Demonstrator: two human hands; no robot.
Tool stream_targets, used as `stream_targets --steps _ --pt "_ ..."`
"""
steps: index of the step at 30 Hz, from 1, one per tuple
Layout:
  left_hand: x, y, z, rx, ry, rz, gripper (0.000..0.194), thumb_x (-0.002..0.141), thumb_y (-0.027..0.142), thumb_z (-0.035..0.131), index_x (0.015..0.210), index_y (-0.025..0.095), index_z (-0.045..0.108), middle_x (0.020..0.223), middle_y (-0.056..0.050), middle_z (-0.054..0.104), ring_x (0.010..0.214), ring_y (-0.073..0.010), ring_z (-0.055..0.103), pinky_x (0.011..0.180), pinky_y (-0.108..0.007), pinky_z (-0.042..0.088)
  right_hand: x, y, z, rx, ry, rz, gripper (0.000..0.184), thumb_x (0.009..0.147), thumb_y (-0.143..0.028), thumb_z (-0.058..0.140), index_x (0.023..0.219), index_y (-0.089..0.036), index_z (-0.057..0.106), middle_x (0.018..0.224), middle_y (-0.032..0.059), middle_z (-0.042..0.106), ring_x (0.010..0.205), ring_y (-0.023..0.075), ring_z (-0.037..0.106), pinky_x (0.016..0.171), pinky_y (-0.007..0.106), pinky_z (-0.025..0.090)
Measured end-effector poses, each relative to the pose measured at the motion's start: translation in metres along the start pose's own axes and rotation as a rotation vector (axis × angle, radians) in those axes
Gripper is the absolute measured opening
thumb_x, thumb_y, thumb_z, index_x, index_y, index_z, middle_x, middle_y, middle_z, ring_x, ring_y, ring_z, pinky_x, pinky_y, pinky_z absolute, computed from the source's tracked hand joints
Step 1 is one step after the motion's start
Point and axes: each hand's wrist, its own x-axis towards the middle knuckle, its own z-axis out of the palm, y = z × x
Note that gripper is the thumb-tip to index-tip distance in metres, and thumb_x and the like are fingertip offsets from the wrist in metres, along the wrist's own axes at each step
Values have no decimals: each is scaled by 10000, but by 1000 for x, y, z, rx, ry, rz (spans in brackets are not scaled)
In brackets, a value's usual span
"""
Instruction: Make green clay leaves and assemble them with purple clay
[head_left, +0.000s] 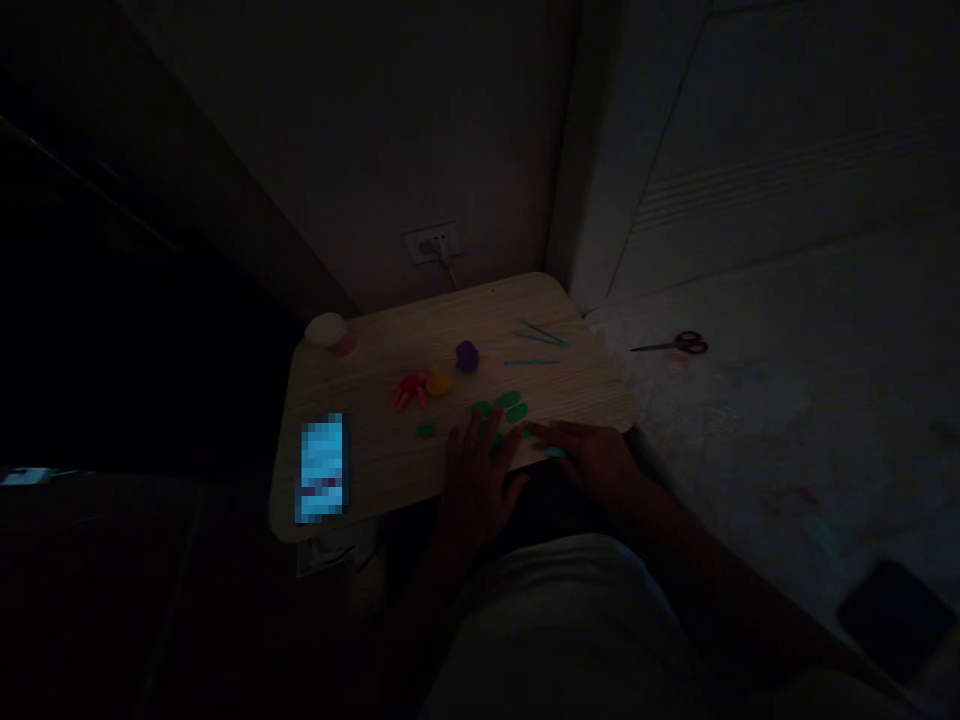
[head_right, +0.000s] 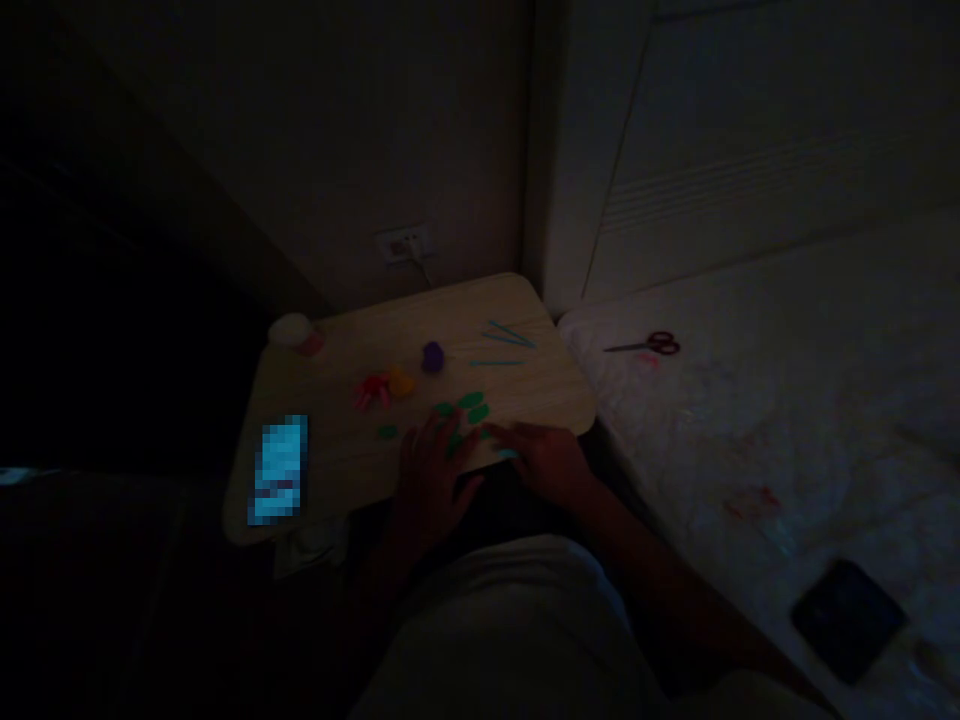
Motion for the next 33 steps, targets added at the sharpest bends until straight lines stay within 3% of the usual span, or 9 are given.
stream_targets --steps 10,17,22,29,33 --pt "3 4 -8 -42 -5 32 575 969 354 629 1527 279 514 1687 -97 355 1572 -400 246 1246 -674 218 2 -2 -4 -4 -44 38 633 897 -172 612 1501 -357 570 1294 51 756 1110 253 740 938 358 573" --pt "6 1 -4 -127 -8 10 528 949 362 668 1466 296 586 1653 -113 389 1535 -398 300 1216 -663 281 10 5 -8 38 3 53 447 942 -211 610 1347 -374 707 1320 34 745 1145 265 734 974 389 564" --pt "5 5 -6 -133 -9 1 552 932 312 677 1472 269 571 1629 -125 416 1526 -372 316 1235 -645 264 11 7 -3 110 39 -8 436 966 -227 572 1372 -329 691 1308 33 752 1137 241 735 1007 372 548" --pt "2 1 -2 -126 22 8 629 927 296 659 1532 247 496 1634 -134 416 1527 -373 321 1243 -648 241 8 2 -4 35 2 2 477 948 -227 595 1408 -333 667 1298 53 755 1112 253 743 961 368 564" --pt "2 -3 -4 -77 27 9 554 946 323 646 1488 263 552 1649 -126 401 1538 -381 308 1242 -654 243 10 0 -6 24 -6 19 468 950 -220 583 1393 -336 679 1278 47 765 1122 255 740 976 379 559"
